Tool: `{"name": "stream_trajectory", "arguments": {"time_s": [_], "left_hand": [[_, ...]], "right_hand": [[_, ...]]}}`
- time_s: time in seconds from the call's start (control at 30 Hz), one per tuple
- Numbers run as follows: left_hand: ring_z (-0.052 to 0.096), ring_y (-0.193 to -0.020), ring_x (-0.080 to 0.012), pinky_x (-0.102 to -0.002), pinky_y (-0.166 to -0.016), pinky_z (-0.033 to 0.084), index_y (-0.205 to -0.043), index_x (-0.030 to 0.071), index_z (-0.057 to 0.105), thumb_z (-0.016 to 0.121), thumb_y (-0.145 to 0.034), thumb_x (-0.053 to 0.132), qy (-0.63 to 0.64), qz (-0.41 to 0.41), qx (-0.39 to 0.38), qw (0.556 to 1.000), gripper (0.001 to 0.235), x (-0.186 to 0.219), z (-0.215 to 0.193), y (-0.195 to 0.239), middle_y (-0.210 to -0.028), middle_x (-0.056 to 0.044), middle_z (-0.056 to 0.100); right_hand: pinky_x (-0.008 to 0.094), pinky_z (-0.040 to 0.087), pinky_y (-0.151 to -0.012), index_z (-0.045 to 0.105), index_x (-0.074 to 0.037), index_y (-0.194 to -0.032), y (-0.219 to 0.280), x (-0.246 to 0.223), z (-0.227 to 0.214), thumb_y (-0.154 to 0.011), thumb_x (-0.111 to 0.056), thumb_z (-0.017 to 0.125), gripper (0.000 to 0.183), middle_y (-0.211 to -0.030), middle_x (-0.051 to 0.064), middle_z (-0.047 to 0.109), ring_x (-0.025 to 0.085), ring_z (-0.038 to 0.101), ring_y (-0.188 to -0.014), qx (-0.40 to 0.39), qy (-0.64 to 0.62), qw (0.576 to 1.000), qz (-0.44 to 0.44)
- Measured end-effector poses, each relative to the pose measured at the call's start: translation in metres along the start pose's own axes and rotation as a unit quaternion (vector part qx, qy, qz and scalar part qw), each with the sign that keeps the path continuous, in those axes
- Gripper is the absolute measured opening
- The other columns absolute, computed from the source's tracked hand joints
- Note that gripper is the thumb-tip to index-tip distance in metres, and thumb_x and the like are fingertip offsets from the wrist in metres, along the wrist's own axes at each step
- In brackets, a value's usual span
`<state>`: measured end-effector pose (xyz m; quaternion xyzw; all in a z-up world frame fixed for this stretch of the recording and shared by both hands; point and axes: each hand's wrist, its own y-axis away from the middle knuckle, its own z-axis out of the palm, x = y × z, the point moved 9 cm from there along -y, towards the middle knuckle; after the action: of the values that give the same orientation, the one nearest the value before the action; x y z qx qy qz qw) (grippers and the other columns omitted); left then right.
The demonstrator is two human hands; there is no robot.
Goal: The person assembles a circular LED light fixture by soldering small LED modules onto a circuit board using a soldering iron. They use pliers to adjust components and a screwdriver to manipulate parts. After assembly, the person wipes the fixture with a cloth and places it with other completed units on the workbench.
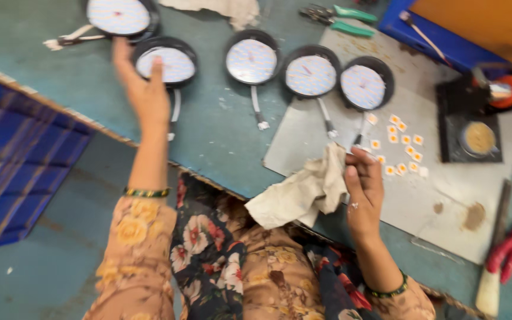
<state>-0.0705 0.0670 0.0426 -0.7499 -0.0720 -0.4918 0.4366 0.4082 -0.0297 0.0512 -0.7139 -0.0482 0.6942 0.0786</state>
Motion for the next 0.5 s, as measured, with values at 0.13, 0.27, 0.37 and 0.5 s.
{"name": "stream_trajectory", "arguments": {"time_s": [0.13,0.27,0.37,0.5], "left_hand": [[0.033,-0.156,-0.0324,-0.046,-0.131,0.021,-0.159,-0.002,0.035,0.065,-0.117,0.041,-0.075,0.012,-0.034,0.997,0.067,0.07,-0.022,0.039,-0.163,-0.019,0.04],[0.045,-0.137,-0.0342,-0.053,-0.119,0.023,-0.135,0.014,0.06,0.073,-0.085,0.047,-0.078,0.128,-0.348,0.925,0.061,0.195,0.029,0.145,-0.144,-0.013,0.058],[0.05,-0.12,-0.0329,-0.055,-0.101,0.024,-0.136,0.008,0.062,0.076,-0.08,0.043,-0.051,0.132,-0.468,0.872,0.068,0.236,0.055,0.2,-0.12,-0.015,0.062],[0.062,-0.1,-0.0236,-0.044,-0.094,0.039,-0.109,0.014,0.073,0.069,-0.089,0.018,-0.056,0.041,-0.414,0.908,0.021,0.192,0.039,0.177,-0.101,-0.003,0.07]], "right_hand": [[0.031,0.047,-0.104,0.051,0.001,-0.142,-0.005,0.017,-0.004,-0.108,-0.016,0.053,0.039,-0.129,0.011,0.062,0.017,0.059,-0.117,-0.001,-0.15,0.985,0.083],[0.035,0.047,-0.108,0.048,0.003,-0.144,-0.011,0.016,0.002,-0.106,-0.017,0.053,0.042,-0.137,0.015,0.059,0.022,0.058,-0.125,-0.022,-0.201,0.974,0.102],[0.038,0.046,-0.111,0.043,0.0,-0.148,-0.017,0.009,0.008,-0.104,-0.03,0.054,0.055,-0.144,0.016,0.056,0.024,0.057,-0.13,-0.04,-0.258,0.958,0.117],[0.039,0.04,-0.12,0.039,0.0,-0.156,-0.018,-0.028,-0.005,-0.108,-0.042,0.056,0.066,-0.155,0.018,0.051,0.028,0.05,-0.142,-0.041,-0.066,0.997,-0.007]]}}
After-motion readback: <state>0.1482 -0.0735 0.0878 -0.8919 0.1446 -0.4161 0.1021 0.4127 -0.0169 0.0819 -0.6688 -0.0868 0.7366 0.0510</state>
